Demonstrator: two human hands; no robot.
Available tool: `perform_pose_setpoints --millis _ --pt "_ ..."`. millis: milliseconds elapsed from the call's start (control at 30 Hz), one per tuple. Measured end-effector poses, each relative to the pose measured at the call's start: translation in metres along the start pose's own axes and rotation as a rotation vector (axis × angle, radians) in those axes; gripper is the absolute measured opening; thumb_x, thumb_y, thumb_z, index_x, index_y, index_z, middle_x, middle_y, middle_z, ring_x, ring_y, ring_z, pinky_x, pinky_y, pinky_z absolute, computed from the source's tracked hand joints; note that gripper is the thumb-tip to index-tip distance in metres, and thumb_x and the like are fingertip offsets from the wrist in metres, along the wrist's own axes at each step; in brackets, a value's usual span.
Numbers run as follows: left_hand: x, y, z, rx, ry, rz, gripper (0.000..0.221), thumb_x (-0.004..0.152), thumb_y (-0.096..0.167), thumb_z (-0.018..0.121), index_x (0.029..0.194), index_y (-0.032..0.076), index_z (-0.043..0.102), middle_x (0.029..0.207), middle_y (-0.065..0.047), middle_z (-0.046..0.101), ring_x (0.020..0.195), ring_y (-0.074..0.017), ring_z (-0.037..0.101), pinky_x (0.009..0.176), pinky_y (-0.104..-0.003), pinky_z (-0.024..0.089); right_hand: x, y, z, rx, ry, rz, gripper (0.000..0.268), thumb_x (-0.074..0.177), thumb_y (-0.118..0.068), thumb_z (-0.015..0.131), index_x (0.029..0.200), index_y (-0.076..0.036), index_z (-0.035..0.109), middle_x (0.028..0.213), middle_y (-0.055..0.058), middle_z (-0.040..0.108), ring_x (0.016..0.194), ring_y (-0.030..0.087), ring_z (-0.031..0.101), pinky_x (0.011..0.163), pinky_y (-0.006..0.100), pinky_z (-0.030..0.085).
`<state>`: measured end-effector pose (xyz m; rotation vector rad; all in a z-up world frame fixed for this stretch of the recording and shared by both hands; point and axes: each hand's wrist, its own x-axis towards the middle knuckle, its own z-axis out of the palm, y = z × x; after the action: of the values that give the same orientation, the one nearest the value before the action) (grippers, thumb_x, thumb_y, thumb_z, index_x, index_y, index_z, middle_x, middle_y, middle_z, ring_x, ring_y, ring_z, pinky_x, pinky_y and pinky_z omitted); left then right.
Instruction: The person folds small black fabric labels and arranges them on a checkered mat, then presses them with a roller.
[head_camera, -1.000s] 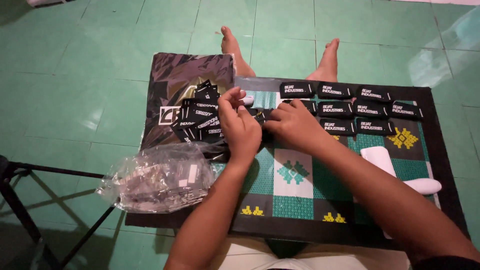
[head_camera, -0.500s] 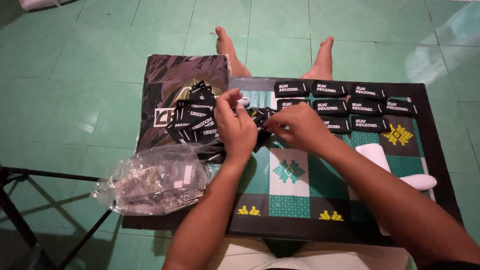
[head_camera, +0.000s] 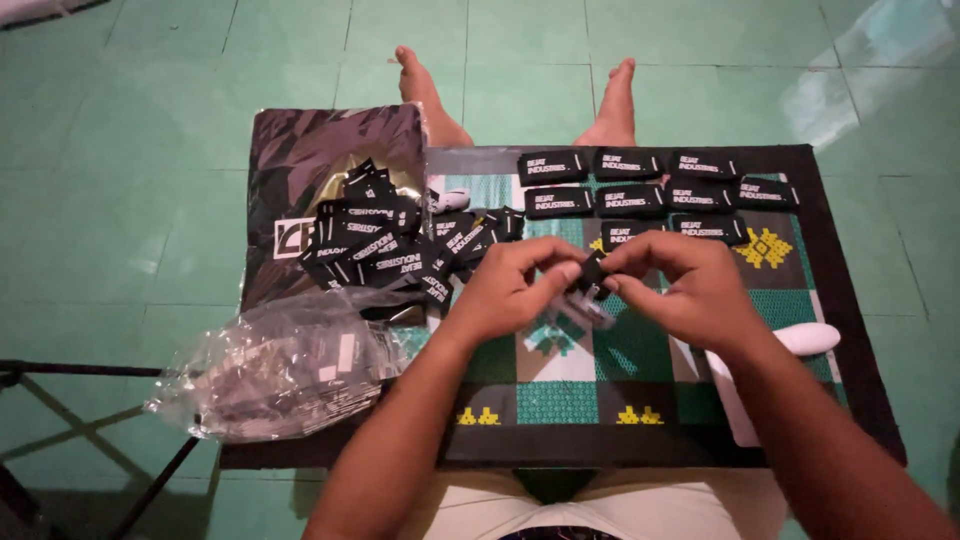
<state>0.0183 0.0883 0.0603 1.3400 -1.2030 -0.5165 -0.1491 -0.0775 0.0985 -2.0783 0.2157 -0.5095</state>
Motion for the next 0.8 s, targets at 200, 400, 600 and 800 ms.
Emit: perform_pose_setpoints --millis 200,400,600,800 --pt "-0.005 -0.016 0.016 -0.16 -0.095 -0.113 0.005 0.091 0.011 0.074 0.094 0.014 0.073 0.066 -0.001 0.072 0.059 -0.0056 0.055 0.054 -0.022 0.043 -0.026 0.009 0.007 0.249 0.172 0.15 0.044 0.084 0.003 0.077 0.127 0.003 0.066 0.092 0.016 0.071 0.085 0.023 0.07 0.083 0.039 0.058" --pt "-0.009 -0.054 0.032 -0.495 0.017 -0.276 0.018 0.095 0.008 0.074 0.11 0.009 0.064 0.078 -0.005 0.072 0.063 -0.0076 0.062 0.059 -0.023 0.056 -0.05 0.012 0.036 0.322 0.216 0.303 0.067 0.077 0.007 0.08 0.139 0.003 0.055 0.105 0.023 0.075 0.097 0.03 0.073 0.087 0.043 0.055" --pt "-0.005 -0.036 0.024 -0.192 0.042 -0.275 0.009 0.093 0.012 0.073 0.1 0.014 0.07 0.069 -0.002 0.072 0.057 -0.0077 0.059 0.054 -0.024 0.051 -0.059 0.029 0.054 0.432 0.274 0.335 0.057 0.083 0.002 0.079 0.135 0.003 0.055 0.092 0.016 0.075 0.081 0.017 0.07 0.075 0.031 0.058" --pt "-0.006 -0.022 0.022 0.135 -0.041 -0.258 0.009 0.088 0.018 0.07 0.097 0.02 0.071 0.066 -0.003 0.07 0.058 -0.0208 0.065 0.058 -0.035 0.052 -0.055 0.034 0.057 0.464 0.313 0.307 0.061 0.084 -0.001 0.08 0.138 0.001 0.051 0.095 0.014 0.071 0.083 0.015 0.07 0.073 0.026 0.058"
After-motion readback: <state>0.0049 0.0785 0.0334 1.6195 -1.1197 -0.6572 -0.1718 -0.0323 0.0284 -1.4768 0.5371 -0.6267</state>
